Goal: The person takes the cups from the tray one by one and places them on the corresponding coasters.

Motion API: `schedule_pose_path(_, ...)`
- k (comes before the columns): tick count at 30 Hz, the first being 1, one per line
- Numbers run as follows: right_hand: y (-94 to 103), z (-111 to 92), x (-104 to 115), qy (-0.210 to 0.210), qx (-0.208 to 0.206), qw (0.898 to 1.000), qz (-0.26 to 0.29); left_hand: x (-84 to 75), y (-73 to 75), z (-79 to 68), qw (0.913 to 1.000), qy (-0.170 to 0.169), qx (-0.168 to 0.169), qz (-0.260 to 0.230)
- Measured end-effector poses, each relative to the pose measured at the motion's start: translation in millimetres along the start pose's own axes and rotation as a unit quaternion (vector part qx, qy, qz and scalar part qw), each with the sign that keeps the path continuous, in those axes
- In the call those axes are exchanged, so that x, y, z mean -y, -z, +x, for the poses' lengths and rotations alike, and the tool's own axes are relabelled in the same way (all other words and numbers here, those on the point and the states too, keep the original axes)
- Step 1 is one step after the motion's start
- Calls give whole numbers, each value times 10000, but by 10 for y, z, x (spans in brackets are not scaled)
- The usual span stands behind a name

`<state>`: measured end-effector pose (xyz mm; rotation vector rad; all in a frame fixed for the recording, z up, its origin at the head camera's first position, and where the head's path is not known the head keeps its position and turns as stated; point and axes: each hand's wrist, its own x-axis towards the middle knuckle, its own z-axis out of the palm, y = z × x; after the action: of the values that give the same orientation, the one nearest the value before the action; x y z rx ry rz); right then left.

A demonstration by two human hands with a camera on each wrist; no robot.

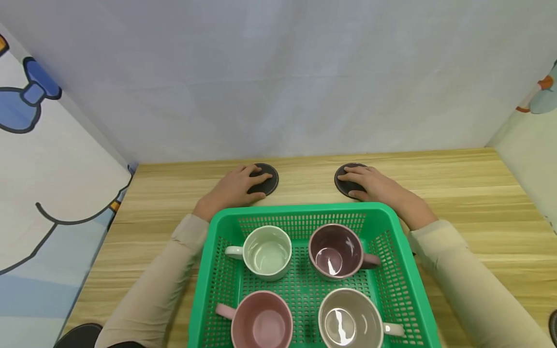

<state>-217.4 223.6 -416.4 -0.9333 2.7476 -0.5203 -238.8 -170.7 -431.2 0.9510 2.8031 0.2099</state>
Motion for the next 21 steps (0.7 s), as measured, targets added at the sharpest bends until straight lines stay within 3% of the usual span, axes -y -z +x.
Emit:
schedule_pose_path(11, -35, 125, -27, 340, -10, 9992, -192, 71, 35, 85, 9993, 2, 303, -213)
schedule_pose_path(21, -15, 267, -45, 415, 60, 9989, -193, 177, 74, 220, 9987, -450, 244, 58)
